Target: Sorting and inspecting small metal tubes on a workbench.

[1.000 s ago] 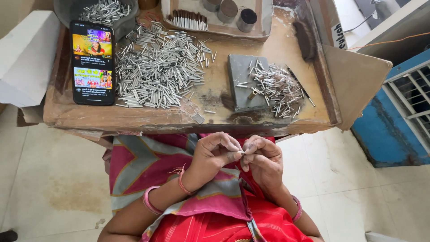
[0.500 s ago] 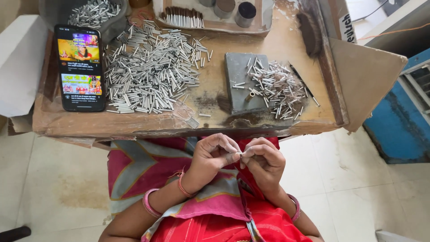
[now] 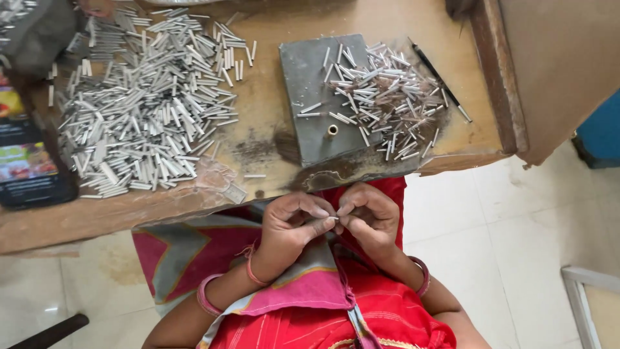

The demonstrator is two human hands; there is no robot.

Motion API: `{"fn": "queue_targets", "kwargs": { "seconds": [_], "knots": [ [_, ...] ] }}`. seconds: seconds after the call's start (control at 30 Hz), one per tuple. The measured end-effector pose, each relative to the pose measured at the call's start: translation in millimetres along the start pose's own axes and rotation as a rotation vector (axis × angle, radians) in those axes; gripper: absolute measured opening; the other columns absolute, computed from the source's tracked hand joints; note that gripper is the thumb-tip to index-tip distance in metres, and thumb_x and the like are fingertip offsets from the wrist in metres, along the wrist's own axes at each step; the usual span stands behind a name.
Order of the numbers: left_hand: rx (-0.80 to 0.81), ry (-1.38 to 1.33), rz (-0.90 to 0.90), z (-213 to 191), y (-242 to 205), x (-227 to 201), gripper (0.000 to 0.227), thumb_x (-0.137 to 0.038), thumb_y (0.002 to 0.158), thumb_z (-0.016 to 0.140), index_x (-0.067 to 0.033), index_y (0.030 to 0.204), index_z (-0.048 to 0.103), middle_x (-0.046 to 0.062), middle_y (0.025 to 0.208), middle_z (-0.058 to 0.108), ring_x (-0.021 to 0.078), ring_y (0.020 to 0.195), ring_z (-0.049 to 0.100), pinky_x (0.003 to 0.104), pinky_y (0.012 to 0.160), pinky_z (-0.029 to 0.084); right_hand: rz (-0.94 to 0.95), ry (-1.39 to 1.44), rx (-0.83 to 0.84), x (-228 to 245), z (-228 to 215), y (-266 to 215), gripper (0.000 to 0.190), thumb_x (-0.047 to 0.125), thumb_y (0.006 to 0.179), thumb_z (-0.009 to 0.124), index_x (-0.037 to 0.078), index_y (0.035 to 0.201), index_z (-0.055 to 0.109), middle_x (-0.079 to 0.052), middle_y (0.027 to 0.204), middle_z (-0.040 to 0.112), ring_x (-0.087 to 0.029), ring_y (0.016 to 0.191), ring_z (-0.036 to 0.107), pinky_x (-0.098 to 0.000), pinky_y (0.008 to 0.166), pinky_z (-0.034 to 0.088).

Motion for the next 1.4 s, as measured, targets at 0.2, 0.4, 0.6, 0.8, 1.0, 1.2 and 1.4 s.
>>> {"fn": "queue_targets", "kwargs": {
  "seconds": [0.2, 0.4, 0.6, 0.8, 1.0, 1.2, 1.4],
  "knots": [
    [-0.034, 0.037, 0.004, -7.6, -8.0, 13.4, 0.020, 0.017, 0.090, 0.071, 0.0010, 0.097, 0.061, 0.016, 0.103, 0.073, 0.0193, 0.093, 0.070, 0.033, 0.083, 0.060, -0.012, -0.012, 0.113, 5.2, -1.5, 7.1, 0.022, -0.019, 0.081, 0.059, -0.005, 0.098, 0.063, -0.015, 0.096, 0.063, -0.016, 0.073, 0.065, -0.0269, 0.062, 0.056],
    [-0.028, 0.052, 0.015, -2.0, -1.8, 5.6, 0.016, 0.015, 0.091, 0.071, 0.0020, 0.097, 0.065, 0.015, 0.100, 0.074, 0.0183, 0.089, 0.071, 0.033, 0.080, 0.060, 0.042, 0.066, 0.135, -6.5, -9.2, 0.5, 0.017, -0.018, 0.087, 0.061, -0.006, 0.097, 0.067, -0.016, 0.097, 0.062, -0.020, 0.072, 0.065, -0.0293, 0.065, 0.055],
    [0.005, 0.745, 0.373, 42.7, 1.3, -71.5, 0.017, 0.006, 0.085, 0.079, -0.0028, 0.095, 0.068, 0.008, 0.089, 0.070, 0.0171, 0.080, 0.067, 0.029, 0.070, 0.055, 0.109, 0.460, 0.097, 5.2, -1.0, 1.2, 0.008, -0.008, 0.091, 0.065, -0.008, 0.099, 0.066, -0.015, 0.094, 0.059, -0.018, 0.073, 0.061, -0.0310, 0.057, 0.056],
    [0.026, 0.934, 0.650, 73.3, -17.1, -106.9, 0.019, 0.005, 0.086, 0.076, -0.0061, 0.101, 0.069, 0.008, 0.093, 0.065, 0.0235, 0.083, 0.065, 0.033, 0.074, 0.053, 0.326, 0.669, 0.109, -6.4, 15.3, -9.2, 0.009, -0.003, 0.095, 0.066, -0.005, 0.104, 0.064, -0.014, 0.098, 0.058, -0.018, 0.078, 0.061, -0.0303, 0.061, 0.057],
    [0.096, 0.902, 0.751, 80.1, -33.9, -115.0, 0.022, 0.006, 0.089, 0.073, -0.0041, 0.109, 0.069, 0.008, 0.098, 0.067, 0.0246, 0.086, 0.066, 0.035, 0.078, 0.055, 0.351, 0.720, 0.186, -3.9, 28.9, -14.4, 0.010, -0.003, 0.096, 0.064, -0.005, 0.106, 0.064, -0.014, 0.100, 0.059, -0.016, 0.079, 0.061, -0.0291, 0.063, 0.059],
    [0.202, 1.126, 0.920, 88.7, -43.6, -118.5, 0.031, 0.005, 0.083, 0.070, 0.0032, 0.114, 0.067, 0.013, 0.106, 0.064, 0.0309, 0.093, 0.065, 0.041, 0.083, 0.057, 0.384, 0.560, 0.125, -8.4, 20.8, -18.2, 0.010, -0.006, 0.097, 0.066, -0.005, 0.106, 0.064, -0.015, 0.105, 0.061, -0.017, 0.081, 0.065, -0.0316, 0.067, 0.060],
    [0.187, 1.286, 1.051, 84.6, -44.0, -109.0, 0.026, -0.001, 0.085, 0.070, 0.0050, 0.109, 0.065, 0.014, 0.110, 0.060, 0.0327, 0.100, 0.062, 0.043, 0.087, 0.057, 0.407, 0.481, 0.063, -6.8, 23.6, -12.3, 0.013, -0.004, 0.096, 0.066, -0.006, 0.109, 0.064, -0.015, 0.109, 0.064, -0.021, 0.088, 0.070, -0.0314, 0.071, 0.061]
  ]
}}
Point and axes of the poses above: each hand's wrist, its own y-axis towards the middle knuckle, its own z-axis out of the palm, x = y × z, the point moved 9 cm from there along y, towards the middle knuckle
